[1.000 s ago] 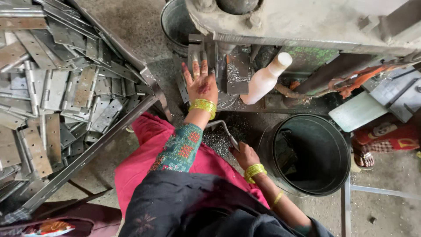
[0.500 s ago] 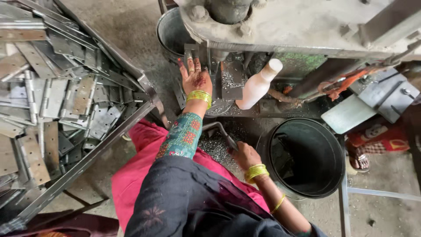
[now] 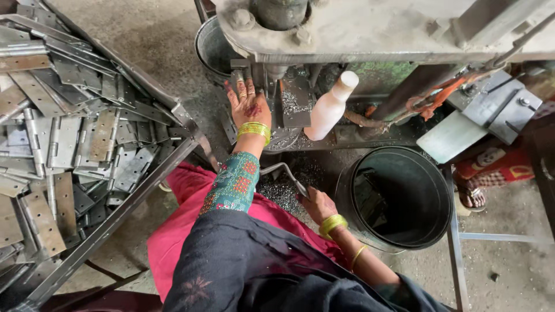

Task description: The person repeatedly picks metal hinge pieces from a bin, places them into a press machine, and operates the lever to process them. After each cycle, the person removes the processed piece and returns it to the bin. The task continues in a repetitive loop throughout the clip.

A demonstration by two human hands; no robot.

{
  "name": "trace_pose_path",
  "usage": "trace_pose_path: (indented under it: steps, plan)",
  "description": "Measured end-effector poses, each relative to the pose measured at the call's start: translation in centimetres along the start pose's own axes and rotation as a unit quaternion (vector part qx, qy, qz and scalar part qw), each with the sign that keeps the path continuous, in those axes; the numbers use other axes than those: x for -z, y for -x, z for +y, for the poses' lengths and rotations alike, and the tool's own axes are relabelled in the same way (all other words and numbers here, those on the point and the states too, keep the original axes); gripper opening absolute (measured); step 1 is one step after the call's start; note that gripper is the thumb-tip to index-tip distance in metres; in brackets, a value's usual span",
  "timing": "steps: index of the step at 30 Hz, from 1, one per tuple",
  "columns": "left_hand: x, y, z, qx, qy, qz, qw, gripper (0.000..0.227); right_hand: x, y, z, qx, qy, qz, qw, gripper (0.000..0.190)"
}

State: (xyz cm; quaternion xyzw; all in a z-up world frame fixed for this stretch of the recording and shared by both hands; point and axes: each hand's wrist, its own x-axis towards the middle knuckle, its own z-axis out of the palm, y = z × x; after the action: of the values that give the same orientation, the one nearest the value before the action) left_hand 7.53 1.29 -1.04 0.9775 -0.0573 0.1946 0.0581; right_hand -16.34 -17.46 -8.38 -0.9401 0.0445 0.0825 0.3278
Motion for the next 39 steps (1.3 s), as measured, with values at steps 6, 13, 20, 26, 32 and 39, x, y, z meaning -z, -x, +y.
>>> trace_pose_path:
  steps: [6,13,20,26,32,39]
  plan:
    - [0.3,0.0,0.2,0.006,0.0,-0.02,1.0,0.035,-0.7,0.8,0.9,-0.02,-0.005,-0.009,1.0,0.036]
    - [1.1,-1.1,0.5,0.006,-0.062,-0.064,0.996,0.041,-0.8,0.0,0.3,0.001,-0.013,0.007,1.0,0.036]
    - [0.9,-0.5,-0.4,0.007,-0.016,-0.042,0.999,0.039,-1.6,0.0,1.7,0.009,0.0,-0.005,1.0,0.032]
    - [-0.4,0.3,0.1,-0.022,-0.048,-0.003,0.999,0.04,-2.0,1.1,2.0,-0.006,-0.008,0.002,1.0,0.041]
    - [-0.9,-0.3,-0.9,-0.019,-0.017,0.022,0.999,0.037,-2.2,0.1,2.0,0.044,-0.009,-0.005,0.999,0.035]
    - [-1.0,-0.2,-1.5,-0.055,-0.043,0.026,0.997,0.029,-2.0,1.3,0.5,-0.002,0.018,0.017,1.0,0.043]
